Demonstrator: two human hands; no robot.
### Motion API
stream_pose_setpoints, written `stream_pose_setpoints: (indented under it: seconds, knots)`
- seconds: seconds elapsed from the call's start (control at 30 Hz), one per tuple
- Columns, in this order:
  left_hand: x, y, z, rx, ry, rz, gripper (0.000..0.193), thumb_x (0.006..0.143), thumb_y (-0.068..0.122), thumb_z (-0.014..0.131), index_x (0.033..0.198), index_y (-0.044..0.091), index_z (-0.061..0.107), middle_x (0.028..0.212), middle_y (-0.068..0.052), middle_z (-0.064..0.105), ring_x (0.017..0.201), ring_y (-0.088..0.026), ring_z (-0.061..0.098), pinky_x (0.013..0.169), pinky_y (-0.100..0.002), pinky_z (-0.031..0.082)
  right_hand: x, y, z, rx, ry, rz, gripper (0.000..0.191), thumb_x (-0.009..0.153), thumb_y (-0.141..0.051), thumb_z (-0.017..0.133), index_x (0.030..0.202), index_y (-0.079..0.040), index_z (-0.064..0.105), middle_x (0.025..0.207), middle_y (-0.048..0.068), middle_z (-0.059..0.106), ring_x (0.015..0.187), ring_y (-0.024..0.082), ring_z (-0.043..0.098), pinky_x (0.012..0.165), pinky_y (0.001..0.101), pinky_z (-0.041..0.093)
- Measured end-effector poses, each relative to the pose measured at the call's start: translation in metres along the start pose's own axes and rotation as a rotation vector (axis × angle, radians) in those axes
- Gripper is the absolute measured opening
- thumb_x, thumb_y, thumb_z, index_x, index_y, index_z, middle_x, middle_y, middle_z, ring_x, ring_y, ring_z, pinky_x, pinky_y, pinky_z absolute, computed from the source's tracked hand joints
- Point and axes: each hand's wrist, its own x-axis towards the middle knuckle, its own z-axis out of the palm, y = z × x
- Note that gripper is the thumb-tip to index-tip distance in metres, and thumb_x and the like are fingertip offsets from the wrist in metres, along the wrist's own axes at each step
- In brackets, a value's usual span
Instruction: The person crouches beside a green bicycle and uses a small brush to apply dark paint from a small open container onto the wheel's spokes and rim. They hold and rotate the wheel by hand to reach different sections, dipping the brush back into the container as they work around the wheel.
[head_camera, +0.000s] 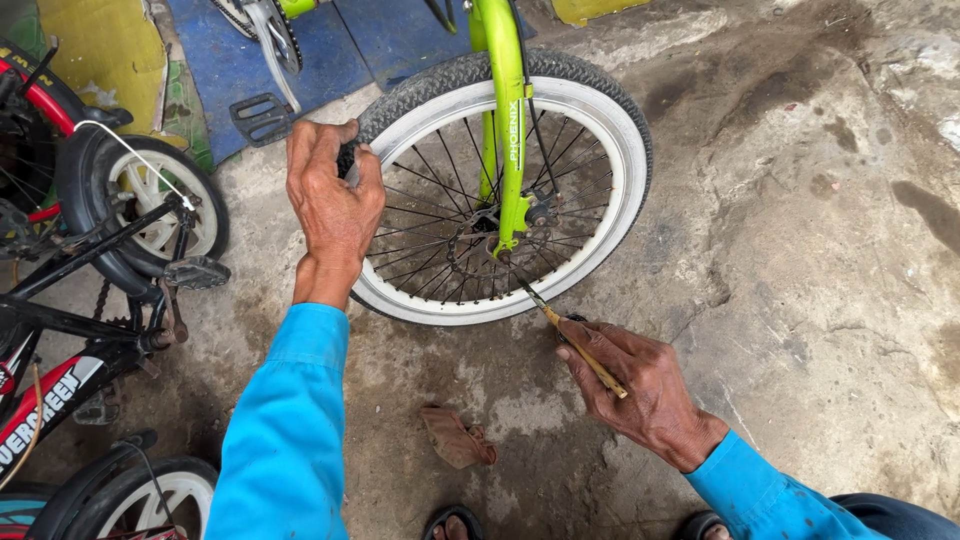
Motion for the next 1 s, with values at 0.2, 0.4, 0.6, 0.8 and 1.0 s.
stream_pose_setpoints:
  seconds: [0.2,0.4,0.6,0.8,1.0]
  knots:
    - [0.000,0.000,-0.002,-0.004,-0.012,0.006,0.020,0.093,-0.002,0.069,0.112,-0.006,0.070,0.103,-0.015,0.056,0.104,-0.031,0.060,0.089,-0.047,0.052,-0.004,0.002,0.006,-0.007,0.001,-0.008,0.034,0.088,-0.012,0.075,0.122,-0.006,0.073,0.100,0.015,0.078,0.069,0.026,0.077,0.055,0.0379,0.062]
    - [-0.001,-0.002,-0.001,0.000,-0.003,0.026,0.020,0.093,-0.002,0.069,0.112,-0.006,0.070,0.103,-0.015,0.056,0.104,-0.031,0.060,0.090,-0.047,0.051,-0.012,0.006,0.016,0.005,-0.086,-0.044,0.035,0.089,-0.012,0.075,0.122,-0.004,0.073,0.099,0.015,0.078,0.065,0.024,0.075,0.053,0.0367,0.062]
    - [-0.003,-0.006,0.002,0.020,0.013,0.045,0.020,0.093,-0.003,0.069,0.112,-0.005,0.070,0.104,-0.015,0.055,0.104,-0.031,0.059,0.089,-0.047,0.051,-0.018,0.008,0.016,-0.029,-0.144,0.005,0.035,0.088,-0.013,0.075,0.121,-0.005,0.074,0.093,0.014,0.078,0.062,0.026,0.074,0.051,0.0385,0.060]
    - [-0.004,-0.006,0.004,0.013,0.018,0.050,0.020,0.094,-0.002,0.068,0.113,-0.006,0.069,0.105,-0.015,0.055,0.104,-0.030,0.059,0.091,-0.048,0.051,-0.022,0.004,0.024,-0.023,-0.159,-0.094,0.035,0.088,-0.013,0.074,0.121,-0.003,0.072,0.102,0.016,0.078,0.068,0.028,0.075,0.056,0.0386,0.061]
    - [-0.004,-0.008,0.004,0.024,0.014,0.063,0.019,0.094,-0.001,0.069,0.113,-0.005,0.069,0.105,-0.015,0.055,0.105,-0.031,0.058,0.093,-0.048,0.051,-0.028,0.004,0.035,-0.030,-0.406,-0.028,0.033,0.092,-0.017,0.071,0.121,-0.002,0.071,0.096,0.014,0.076,0.070,0.029,0.074,0.061,0.0426,0.060]
